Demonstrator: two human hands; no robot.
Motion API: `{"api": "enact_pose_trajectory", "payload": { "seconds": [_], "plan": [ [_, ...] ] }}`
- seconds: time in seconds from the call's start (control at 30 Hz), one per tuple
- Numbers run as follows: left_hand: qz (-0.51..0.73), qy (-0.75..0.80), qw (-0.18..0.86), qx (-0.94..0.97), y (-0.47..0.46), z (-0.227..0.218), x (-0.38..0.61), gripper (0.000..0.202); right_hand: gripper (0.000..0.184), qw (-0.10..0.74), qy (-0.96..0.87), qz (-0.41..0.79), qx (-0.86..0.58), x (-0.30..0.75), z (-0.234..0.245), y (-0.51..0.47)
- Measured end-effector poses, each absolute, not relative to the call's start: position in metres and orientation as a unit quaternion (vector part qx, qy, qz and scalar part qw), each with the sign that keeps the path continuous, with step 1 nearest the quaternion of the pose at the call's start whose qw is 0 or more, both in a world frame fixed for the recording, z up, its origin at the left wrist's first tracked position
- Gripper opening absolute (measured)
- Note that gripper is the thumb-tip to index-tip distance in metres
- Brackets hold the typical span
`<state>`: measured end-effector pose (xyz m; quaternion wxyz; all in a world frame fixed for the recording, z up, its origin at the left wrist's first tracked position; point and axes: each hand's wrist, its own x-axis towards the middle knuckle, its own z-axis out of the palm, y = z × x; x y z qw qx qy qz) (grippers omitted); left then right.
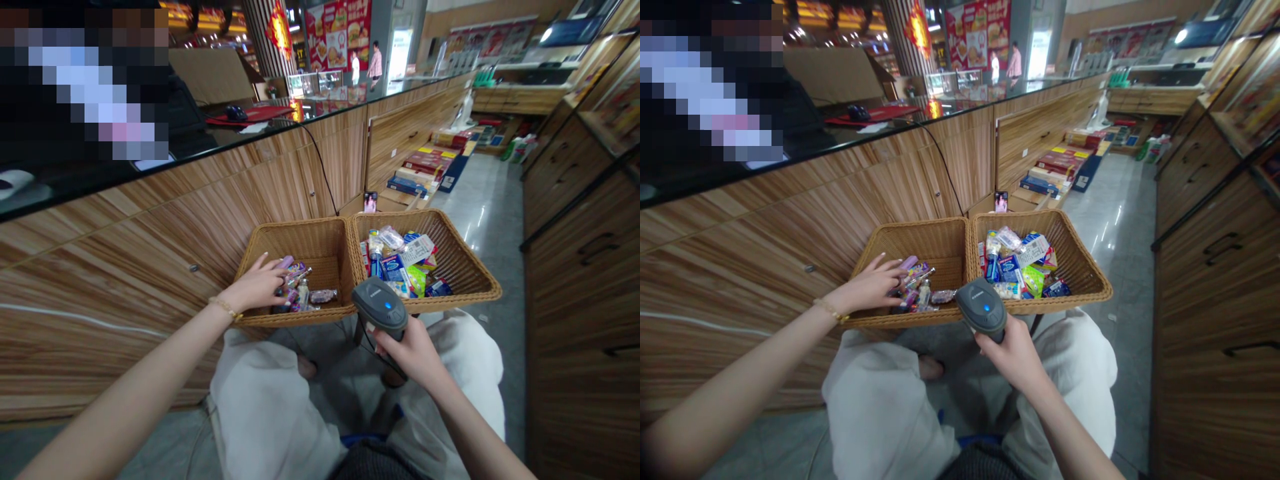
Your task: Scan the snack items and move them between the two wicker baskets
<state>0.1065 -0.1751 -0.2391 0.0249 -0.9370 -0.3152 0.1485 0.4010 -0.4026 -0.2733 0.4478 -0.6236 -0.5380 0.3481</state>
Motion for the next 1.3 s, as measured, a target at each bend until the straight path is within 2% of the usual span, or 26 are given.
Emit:
{"api": "enact_pose_trajectory", "payload": {
  "seconds": [0.13, 0.27, 0.6, 0.7, 0.83, 0.9, 1.07, 1.3],
  "plan": [
    [0.136, -0.324, 0.056, -0.935, -0.173, -0.239, 0.094, 0.037, 0.023, 0.446, -0.542, 0.345, -0.624, 0.402, -0.274, -0.403],
    [0.094, -0.337, 0.062, -0.935, -0.17, -0.246, 0.079, 0.03, 0.021, 0.444, -0.54, 0.353, -0.622, 0.401, -0.277, -0.402],
    [-0.067, -0.386, 0.017, -0.92, -0.166, -0.237, 0.085, 0.039, 0.022, 0.447, -0.538, 0.35, -0.623, 0.399, -0.277, -0.402],
    [-0.088, -0.44, -0.041, -0.893, -0.166, -0.236, 0.099, 0.043, 0.021, 0.447, -0.535, 0.357, -0.622, 0.399, -0.277, -0.402],
    [-0.039, -0.485, -0.15, -0.861, -0.161, -0.245, 0.113, 0.046, 0.021, 0.442, -0.535, 0.363, -0.621, 0.4, -0.276, -0.403],
    [-0.015, -0.496, -0.171, -0.851, -0.158, -0.25, 0.115, 0.049, 0.023, 0.441, -0.538, 0.357, -0.624, 0.401, -0.275, -0.403],
    [0.038, -0.493, -0.11, -0.862, -0.155, -0.256, 0.111, 0.052, 0.025, 0.444, -0.54, 0.346, -0.626, 0.403, -0.275, -0.402],
    [0.113, -0.44, -0.064, -0.889, -0.165, -0.25, 0.105, 0.092, 0.022, 0.441, -0.545, 0.35, -0.622, 0.401, -0.278, -0.402]
  ]
}}
